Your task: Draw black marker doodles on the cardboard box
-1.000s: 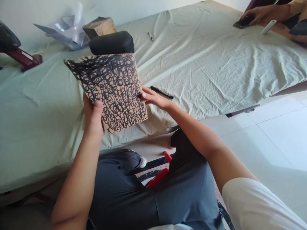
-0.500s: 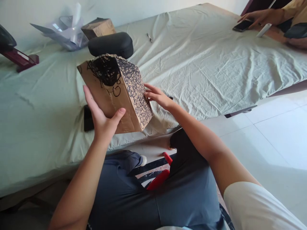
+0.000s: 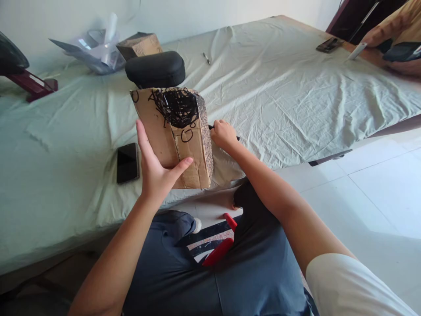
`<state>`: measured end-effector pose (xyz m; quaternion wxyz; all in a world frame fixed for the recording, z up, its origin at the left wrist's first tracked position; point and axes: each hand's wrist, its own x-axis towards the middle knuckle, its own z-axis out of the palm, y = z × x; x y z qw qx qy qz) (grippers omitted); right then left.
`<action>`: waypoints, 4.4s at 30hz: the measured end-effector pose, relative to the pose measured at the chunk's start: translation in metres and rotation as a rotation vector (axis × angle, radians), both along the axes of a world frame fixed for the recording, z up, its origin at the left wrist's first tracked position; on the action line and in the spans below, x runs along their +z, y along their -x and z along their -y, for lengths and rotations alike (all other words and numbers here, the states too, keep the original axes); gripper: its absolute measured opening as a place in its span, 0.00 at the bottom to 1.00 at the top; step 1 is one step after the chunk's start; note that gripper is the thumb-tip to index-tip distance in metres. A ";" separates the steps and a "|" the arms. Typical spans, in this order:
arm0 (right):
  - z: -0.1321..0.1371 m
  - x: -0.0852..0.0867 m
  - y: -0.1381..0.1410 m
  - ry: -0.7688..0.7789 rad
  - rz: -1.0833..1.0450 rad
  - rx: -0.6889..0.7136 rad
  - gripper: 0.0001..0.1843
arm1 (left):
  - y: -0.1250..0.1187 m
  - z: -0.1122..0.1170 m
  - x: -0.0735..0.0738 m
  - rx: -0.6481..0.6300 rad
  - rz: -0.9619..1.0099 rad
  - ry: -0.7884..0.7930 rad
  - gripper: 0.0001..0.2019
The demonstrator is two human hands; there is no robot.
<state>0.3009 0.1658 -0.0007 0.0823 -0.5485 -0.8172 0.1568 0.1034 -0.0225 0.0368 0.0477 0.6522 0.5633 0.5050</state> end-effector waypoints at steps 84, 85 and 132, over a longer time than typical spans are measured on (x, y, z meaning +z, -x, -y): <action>0.078 0.150 0.039 -0.747 -0.893 0.232 0.09 | -0.030 0.002 0.004 0.057 0.047 0.038 0.66; 0.077 0.149 0.039 -0.735 -0.908 0.201 0.10 | -0.030 0.001 0.003 0.059 0.045 0.046 0.66; 0.014 0.008 -0.060 0.487 -1.308 -0.338 0.34 | -0.048 0.024 0.011 0.233 -0.233 0.134 0.50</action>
